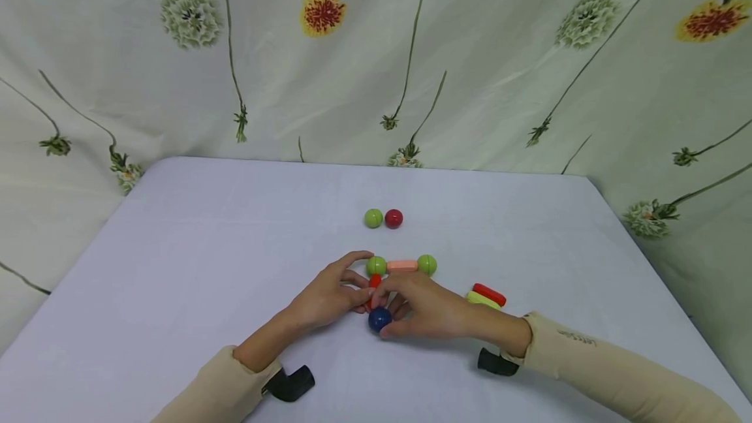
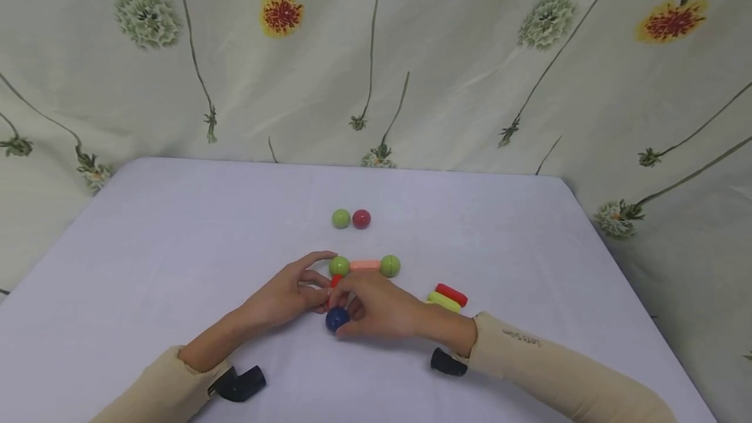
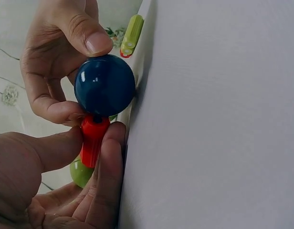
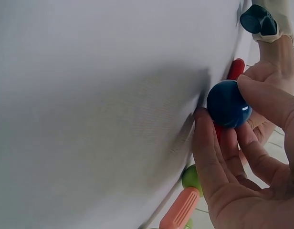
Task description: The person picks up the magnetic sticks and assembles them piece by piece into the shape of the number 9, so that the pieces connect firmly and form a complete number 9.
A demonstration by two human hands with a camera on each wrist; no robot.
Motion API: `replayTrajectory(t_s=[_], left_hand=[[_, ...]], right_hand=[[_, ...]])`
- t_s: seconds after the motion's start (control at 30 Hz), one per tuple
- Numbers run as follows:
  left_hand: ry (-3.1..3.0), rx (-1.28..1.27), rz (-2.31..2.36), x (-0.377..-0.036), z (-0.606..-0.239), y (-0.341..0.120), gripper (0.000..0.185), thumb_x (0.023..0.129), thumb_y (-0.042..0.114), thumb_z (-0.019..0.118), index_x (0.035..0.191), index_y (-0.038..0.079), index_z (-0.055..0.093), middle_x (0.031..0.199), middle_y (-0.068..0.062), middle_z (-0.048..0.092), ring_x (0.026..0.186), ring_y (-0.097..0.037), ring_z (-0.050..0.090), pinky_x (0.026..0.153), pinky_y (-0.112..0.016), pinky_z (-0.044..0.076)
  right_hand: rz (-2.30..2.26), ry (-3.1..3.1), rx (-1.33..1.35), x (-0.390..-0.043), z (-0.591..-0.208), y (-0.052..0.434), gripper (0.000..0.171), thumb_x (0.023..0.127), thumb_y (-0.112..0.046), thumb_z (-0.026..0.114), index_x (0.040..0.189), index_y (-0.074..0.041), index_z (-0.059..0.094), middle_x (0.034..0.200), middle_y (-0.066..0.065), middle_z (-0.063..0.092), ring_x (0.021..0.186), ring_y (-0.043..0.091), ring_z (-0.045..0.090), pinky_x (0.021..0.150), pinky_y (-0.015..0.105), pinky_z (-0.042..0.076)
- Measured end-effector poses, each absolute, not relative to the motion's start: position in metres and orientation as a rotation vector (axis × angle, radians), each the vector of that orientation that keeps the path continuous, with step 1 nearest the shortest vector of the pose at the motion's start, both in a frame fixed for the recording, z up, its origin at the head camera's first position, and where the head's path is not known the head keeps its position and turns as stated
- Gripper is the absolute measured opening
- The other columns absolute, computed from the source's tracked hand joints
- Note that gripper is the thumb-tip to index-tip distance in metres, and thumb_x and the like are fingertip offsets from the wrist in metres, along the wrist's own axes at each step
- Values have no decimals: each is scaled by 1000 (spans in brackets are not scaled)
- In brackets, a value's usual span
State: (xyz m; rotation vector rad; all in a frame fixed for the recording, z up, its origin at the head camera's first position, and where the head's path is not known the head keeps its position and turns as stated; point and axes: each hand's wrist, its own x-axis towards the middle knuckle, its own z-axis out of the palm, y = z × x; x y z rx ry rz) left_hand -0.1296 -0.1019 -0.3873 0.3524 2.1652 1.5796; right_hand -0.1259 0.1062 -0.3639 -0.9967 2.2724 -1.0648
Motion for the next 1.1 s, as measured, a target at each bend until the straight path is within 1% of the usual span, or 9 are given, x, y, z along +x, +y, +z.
replayTrajectory(t_s=[0.27,0.57,0.7,0.9,1.0,1.1], left_hand=[[2160,346,1579,-129,-387,-101,59,88,10,63,140,15,36,105,-15,63,74,-16,68,71,-31,56],[2155,333,1594,-129,-387,-99,60,88,16,65,139,15,36,103,-15,62,73,-16,67,70,-32,56],[2181,290,1561,-129,-386,-97,61,86,22,68,139,18,36,105,-15,61,72,-16,67,69,-31,56],[2202,244,1465,-130,-382,-99,73,80,34,73,141,25,33,109,-11,59,75,-16,67,74,-30,54],[2184,255,1440,-129,-379,-100,76,79,35,74,142,29,32,112,-10,58,78,-16,66,74,-31,52],[2137,278,1452,-129,-378,-102,76,79,32,74,142,29,31,115,-11,56,80,-17,67,75,-32,52]], right_hand=[[-1033,2310,-981,-124,-363,106,27,78,-11,75,100,-14,59,103,-3,60,84,5,63,76,19,53],[-1064,2310,-955,-123,-352,115,26,80,-13,73,103,-15,61,103,-1,63,89,12,64,79,22,53],[-1046,2323,-919,-122,-349,122,26,80,-17,74,103,-15,62,101,-1,62,92,14,62,79,23,53],[-1046,2371,-929,-118,-348,133,27,80,-19,75,102,-13,61,100,1,63,93,17,62,78,26,54],[-1046,2386,-933,-117,-347,139,27,80,-20,75,102,-13,62,100,2,62,93,17,61,76,25,54],[-1021,2409,-924,-116,-346,146,26,80,-22,74,103,-15,62,100,0,62,91,16,60,73,24,54]])
